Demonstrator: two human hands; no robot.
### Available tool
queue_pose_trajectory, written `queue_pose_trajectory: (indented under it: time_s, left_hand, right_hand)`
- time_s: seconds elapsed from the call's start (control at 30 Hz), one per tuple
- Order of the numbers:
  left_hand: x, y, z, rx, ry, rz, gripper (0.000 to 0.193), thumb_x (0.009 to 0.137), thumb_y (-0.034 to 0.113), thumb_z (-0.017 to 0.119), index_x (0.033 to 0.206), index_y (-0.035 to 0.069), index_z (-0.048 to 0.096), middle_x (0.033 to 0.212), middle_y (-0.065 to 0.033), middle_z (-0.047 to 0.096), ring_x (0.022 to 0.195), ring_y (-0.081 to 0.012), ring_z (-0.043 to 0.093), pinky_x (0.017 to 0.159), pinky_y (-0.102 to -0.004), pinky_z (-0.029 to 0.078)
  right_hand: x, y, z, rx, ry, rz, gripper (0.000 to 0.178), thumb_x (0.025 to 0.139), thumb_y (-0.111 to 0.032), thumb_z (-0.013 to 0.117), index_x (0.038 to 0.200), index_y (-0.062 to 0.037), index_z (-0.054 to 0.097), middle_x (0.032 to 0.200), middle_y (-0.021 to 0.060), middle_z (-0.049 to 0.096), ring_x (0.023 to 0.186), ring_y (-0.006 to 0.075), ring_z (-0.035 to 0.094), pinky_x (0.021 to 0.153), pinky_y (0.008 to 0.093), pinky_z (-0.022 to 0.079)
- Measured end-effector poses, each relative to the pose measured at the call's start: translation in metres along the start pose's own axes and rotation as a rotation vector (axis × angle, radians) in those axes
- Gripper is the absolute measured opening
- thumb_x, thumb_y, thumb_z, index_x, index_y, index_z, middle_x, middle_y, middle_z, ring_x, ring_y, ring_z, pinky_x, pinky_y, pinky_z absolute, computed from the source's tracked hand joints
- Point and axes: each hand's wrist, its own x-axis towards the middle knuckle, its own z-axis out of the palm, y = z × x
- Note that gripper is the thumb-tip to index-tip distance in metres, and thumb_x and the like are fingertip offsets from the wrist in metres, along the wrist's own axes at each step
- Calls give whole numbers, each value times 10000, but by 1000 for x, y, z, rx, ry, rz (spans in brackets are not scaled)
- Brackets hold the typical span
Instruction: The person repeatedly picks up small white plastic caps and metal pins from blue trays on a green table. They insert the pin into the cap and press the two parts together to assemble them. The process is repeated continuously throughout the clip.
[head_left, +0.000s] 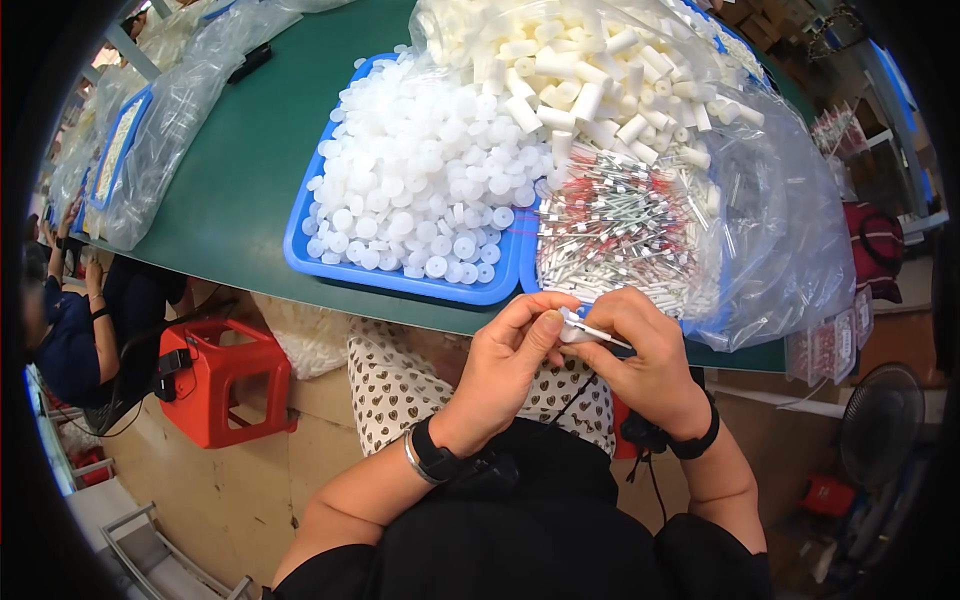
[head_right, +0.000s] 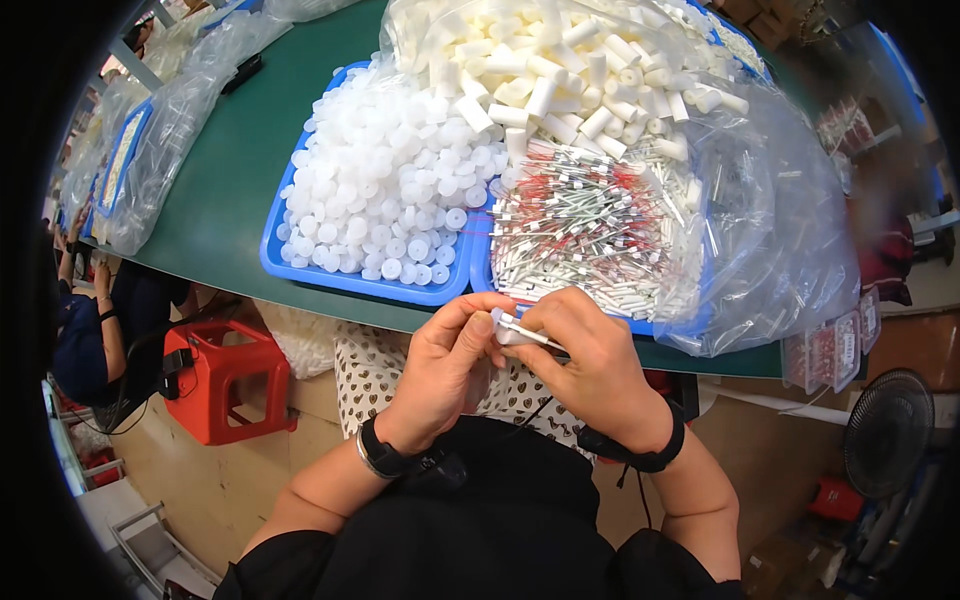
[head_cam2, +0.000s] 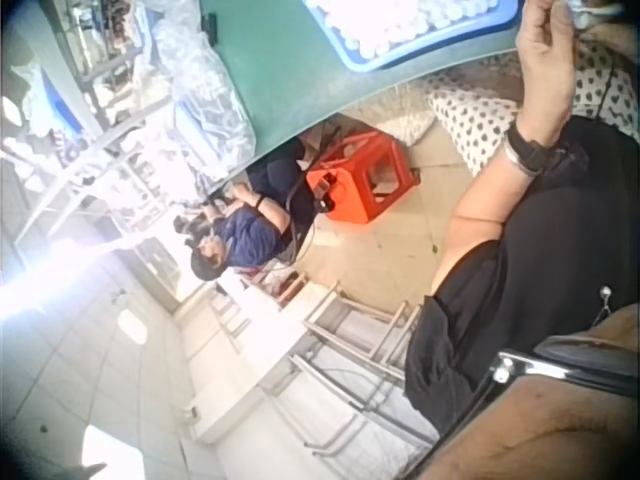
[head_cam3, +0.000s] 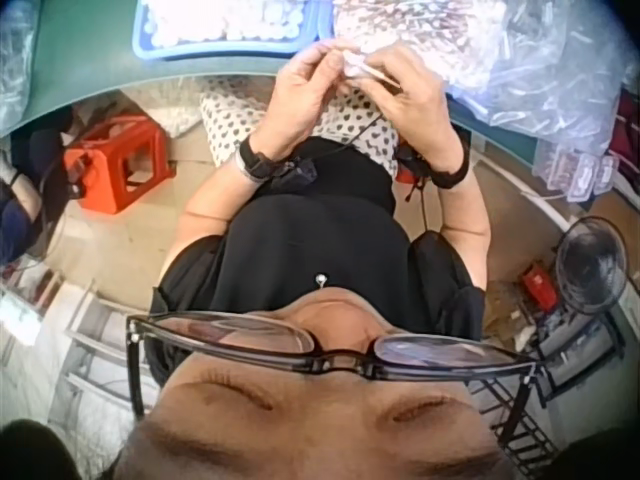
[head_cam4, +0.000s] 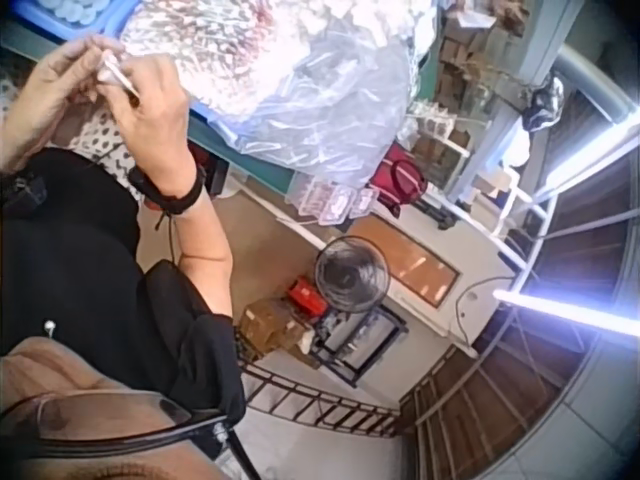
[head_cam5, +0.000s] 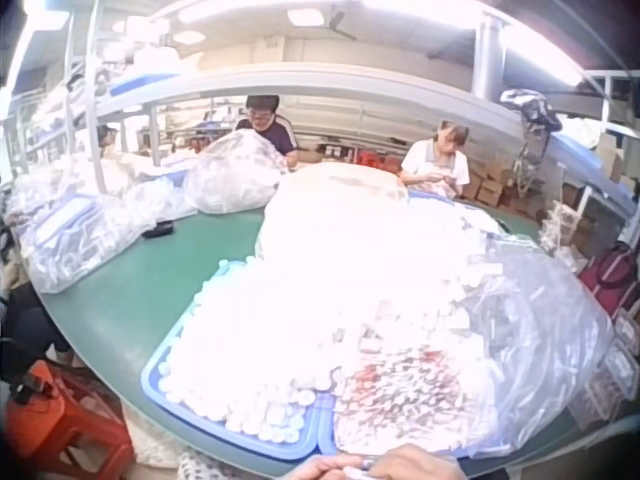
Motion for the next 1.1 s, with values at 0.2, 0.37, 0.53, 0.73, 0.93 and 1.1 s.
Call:
queue_pose_trajectory:
  time_s: [0.2,0.37,0.53,0.73,0.93,1.1]
  left_hand:
    - [1,8,-3,116,16,74,277,1034,170,531,1236,-6,602,990,-28,655,858,-65,605,798,-228,516]
    - [1,17,-7,128,-36,-33,298,1034,149,524,1263,-27,598,1069,-53,667,862,-73,605,818,-226,514]
    - [3,23,-13,47,-162,-170,323,1011,121,556,1298,-29,557,1145,-115,672,922,-111,648,854,-254,530]
    - [0,28,-8,85,-129,-141,366,951,86,647,1287,-14,544,1098,-154,679,909,-144,672,782,-260,550]
    - [1,15,-10,-204,-215,-221,229,1023,128,524,1231,47,472,1095,-144,664,769,-99,584,702,-248,519]
    - [0,14,-11,-145,-202,-253,228,1038,178,495,1230,56,480,1078,-138,659,736,-94,570,661,-237,507]
  right_hand:
    - [-6,-2,3,607,-5,452,141,919,-77,677,993,20,605,916,85,653,794,154,670,713,280,562]
    - [0,5,-12,908,-207,764,177,995,-160,595,990,7,537,942,119,671,793,141,692,720,265,579]
    - [1,6,-12,1032,-283,714,176,979,-122,595,1000,-35,443,978,124,671,795,145,693,705,260,577]
    - [13,4,-49,145,-184,352,99,966,-125,603,964,-33,567,830,84,670,773,138,689,664,285,523]
    - [32,102,-98,-734,164,263,181,879,-133,671,994,-23,587,897,193,671,845,392,641,711,453,504]
    - [24,127,-106,-778,143,297,239,868,-99,663,1084,-28,591,982,209,671,901,398,642,749,462,506]
